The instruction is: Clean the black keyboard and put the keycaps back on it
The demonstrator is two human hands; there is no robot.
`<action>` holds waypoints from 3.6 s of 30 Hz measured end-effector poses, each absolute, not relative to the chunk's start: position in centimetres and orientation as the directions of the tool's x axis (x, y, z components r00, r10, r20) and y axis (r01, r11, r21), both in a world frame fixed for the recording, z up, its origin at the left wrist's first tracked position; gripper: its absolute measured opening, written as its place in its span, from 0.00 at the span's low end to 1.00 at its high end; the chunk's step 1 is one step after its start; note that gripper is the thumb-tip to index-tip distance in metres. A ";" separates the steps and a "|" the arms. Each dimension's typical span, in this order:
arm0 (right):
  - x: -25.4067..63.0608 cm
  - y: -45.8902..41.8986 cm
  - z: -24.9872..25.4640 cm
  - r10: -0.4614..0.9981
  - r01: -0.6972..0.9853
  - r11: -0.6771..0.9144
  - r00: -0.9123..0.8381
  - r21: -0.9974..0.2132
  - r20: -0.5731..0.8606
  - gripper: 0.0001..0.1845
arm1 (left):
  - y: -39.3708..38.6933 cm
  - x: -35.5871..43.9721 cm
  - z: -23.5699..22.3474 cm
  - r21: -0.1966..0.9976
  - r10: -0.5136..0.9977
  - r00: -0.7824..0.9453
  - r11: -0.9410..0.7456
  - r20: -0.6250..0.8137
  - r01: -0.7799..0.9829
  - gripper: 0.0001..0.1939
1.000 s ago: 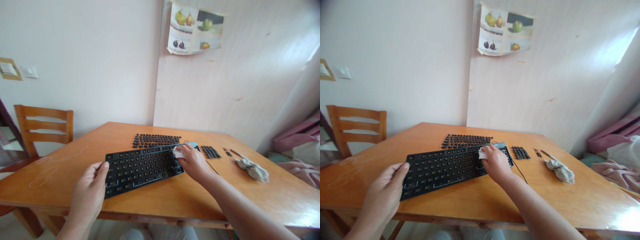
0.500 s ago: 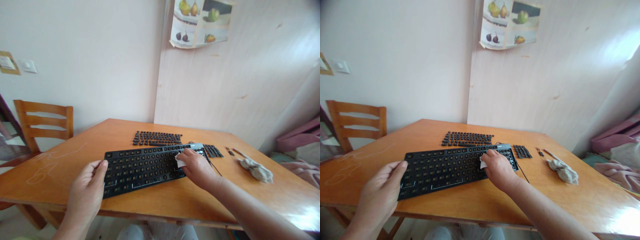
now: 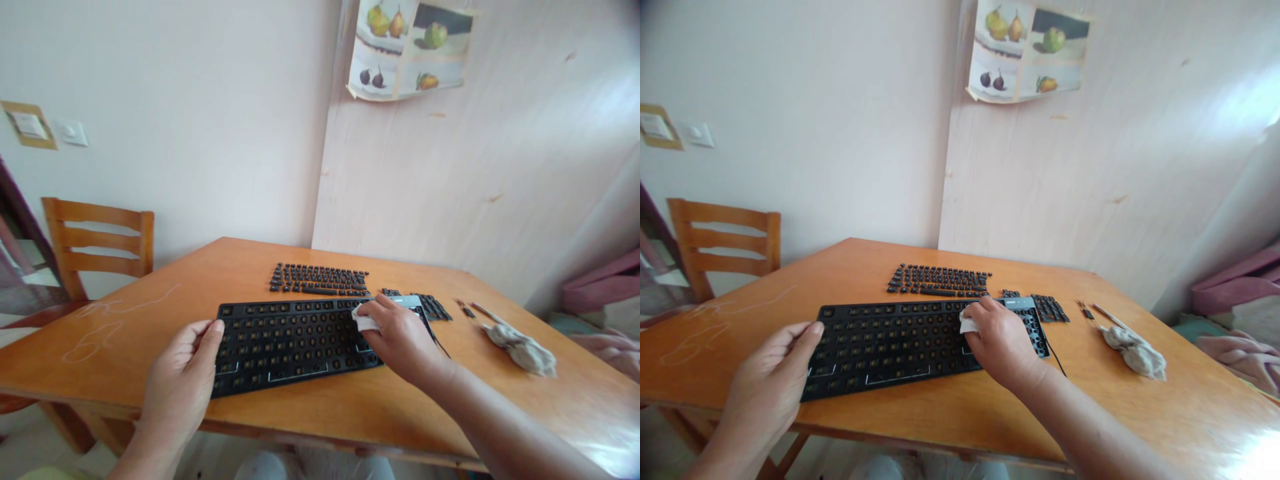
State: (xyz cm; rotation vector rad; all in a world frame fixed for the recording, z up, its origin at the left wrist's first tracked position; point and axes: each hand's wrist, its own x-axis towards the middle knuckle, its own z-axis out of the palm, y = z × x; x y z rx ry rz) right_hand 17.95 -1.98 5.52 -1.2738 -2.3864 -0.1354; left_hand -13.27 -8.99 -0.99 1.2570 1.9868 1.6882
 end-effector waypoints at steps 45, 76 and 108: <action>16.2 -4.3 5.2 0.756 0.789 0.613 -0.601 0.045 0.260 0.15 | -9.2 -12.9 -1.1 0.894 0.717 -0.596 -0.085 0.362 0.440 0.22; 18.9 -5.6 2.1 0.842 0.824 0.510 -0.422 -0.245 0.336 0.15 | -7.5 -14.1 -1.6 0.883 0.792 -0.514 -0.066 0.330 0.465 0.22; 18.4 -3.7 2.5 0.874 0.878 0.448 -0.391 -0.168 0.287 0.18 | 1.8 -15.6 -0.3 0.631 0.900 -0.412 0.237 0.144 0.739 0.13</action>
